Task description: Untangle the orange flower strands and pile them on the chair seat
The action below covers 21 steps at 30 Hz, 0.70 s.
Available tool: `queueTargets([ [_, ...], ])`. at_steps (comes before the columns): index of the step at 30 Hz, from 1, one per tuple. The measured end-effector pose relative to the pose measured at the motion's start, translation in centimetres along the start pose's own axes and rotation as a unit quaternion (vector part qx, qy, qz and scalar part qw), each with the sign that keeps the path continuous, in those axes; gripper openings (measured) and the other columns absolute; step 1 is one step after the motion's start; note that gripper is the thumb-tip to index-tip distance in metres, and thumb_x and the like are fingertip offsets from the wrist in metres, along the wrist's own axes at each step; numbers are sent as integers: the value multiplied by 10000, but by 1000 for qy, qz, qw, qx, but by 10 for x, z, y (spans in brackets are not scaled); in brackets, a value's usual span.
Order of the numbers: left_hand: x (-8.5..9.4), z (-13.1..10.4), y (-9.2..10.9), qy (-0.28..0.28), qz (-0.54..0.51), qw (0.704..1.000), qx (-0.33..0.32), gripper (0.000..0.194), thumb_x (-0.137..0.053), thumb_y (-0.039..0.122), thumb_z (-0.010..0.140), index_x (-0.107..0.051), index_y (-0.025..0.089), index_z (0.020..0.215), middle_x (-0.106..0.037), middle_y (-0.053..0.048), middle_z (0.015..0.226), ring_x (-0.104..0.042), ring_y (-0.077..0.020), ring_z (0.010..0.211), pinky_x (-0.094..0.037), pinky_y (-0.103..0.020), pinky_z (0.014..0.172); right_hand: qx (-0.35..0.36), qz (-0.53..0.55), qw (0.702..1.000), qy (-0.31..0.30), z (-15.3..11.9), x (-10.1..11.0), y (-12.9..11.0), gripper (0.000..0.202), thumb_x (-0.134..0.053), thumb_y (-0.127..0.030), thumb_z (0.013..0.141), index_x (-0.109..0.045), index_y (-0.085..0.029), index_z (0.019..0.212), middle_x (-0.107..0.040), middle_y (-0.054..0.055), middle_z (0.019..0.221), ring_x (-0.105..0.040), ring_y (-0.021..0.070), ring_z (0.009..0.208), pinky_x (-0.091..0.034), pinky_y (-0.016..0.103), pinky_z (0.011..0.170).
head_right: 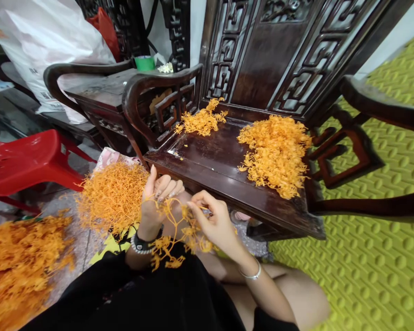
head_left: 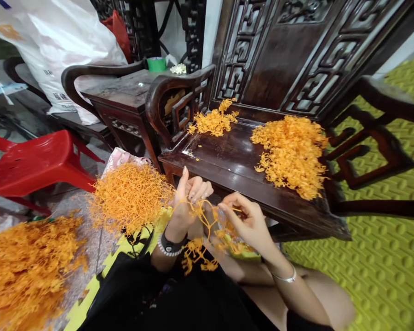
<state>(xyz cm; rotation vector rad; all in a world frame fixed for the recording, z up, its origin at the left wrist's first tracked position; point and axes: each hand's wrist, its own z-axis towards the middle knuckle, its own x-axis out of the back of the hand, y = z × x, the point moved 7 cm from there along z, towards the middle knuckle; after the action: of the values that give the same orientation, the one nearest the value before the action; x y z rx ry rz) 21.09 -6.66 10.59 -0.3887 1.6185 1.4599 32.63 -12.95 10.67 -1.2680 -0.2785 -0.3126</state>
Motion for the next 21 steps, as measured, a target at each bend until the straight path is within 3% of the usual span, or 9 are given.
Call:
queueTargets([
  [3, -1, 0, -5, -29, -4, 999, 21, 682, -254, 582, 955, -123, 174, 424, -94, 28, 399, -265, -99, 463, -330, -264, 559, 7, 46, 997, 66, -6, 14, -4, 91, -601, -287, 890, -577, -201, 904, -552, -22, 648, -526, 110, 597, -411, 245, 589],
  [7, 1, -2, -12, -45, 41, 998, 26, 722, -308, 624, 925, -126, 172, 392, -110, 22, 388, -303, -99, 475, -354, -284, 593, -14, 103, 986, 133, -10, 27, -3, 198, -564, -320, 910, -563, -231, 1087, -618, 1, 713, -601, 147, 667, -477, 291, 674],
  [10, -1, -6, -21, -96, 121, 987, 55, 698, -541, 702, 768, -203, 186, 442, -266, 38, 439, -350, -90, 510, -369, -280, 583, -24, 132, 978, 162, -9, 31, -1, 210, -567, -342, 905, -556, -249, 1092, -621, 4, 720, -633, 166, 706, -504, 314, 700],
  [12, -1, -8, -27, -137, 195, 968, 79, 625, -766, 564, 633, -281, 183, 531, -440, 32, 587, -404, -80, 568, -370, -251, 566, -17, 144, 974, 172, -7, 33, -3, 200, -574, -332, 902, -548, -263, 1087, -614, -9, 690, -637, 164, 690, -514, 320, 710],
  [14, -1, -9, -33, -164, 283, 938, 114, 521, -857, 384, 568, -388, 179, 665, -521, 23, 744, -461, -75, 625, -372, -219, 561, -11, 141, 973, 182, -5, 34, -6, 191, -574, -320, 904, -541, -272, 1085, -610, -21, 664, -623, 153, 637, -517, 317, 694],
  [18, -11, -13, -42, -241, 359, 887, 162, 330, -712, 362, 768, -520, 173, 958, -537, 18, 760, -532, -97, 672, -415, -223, 612, 3, 91, 976, 199, -4, 32, -15, 216, -567, -308, 910, -534, -268, 1120, -626, -6, 700, -616, 154, 616, -502, 306, 628],
  [21, -23, -15, -40, -277, 333, 891, 138, 237, -545, 368, 898, -560, 154, 997, -555, -1, 753, -545, -108, 697, -440, -246, 679, 37, 75, 973, 214, -9, 30, -17, 239, -509, -313, 942, -511, -270, 1177, -648, 24, 825, -644, 166, 735, -512, 322, 708],
])
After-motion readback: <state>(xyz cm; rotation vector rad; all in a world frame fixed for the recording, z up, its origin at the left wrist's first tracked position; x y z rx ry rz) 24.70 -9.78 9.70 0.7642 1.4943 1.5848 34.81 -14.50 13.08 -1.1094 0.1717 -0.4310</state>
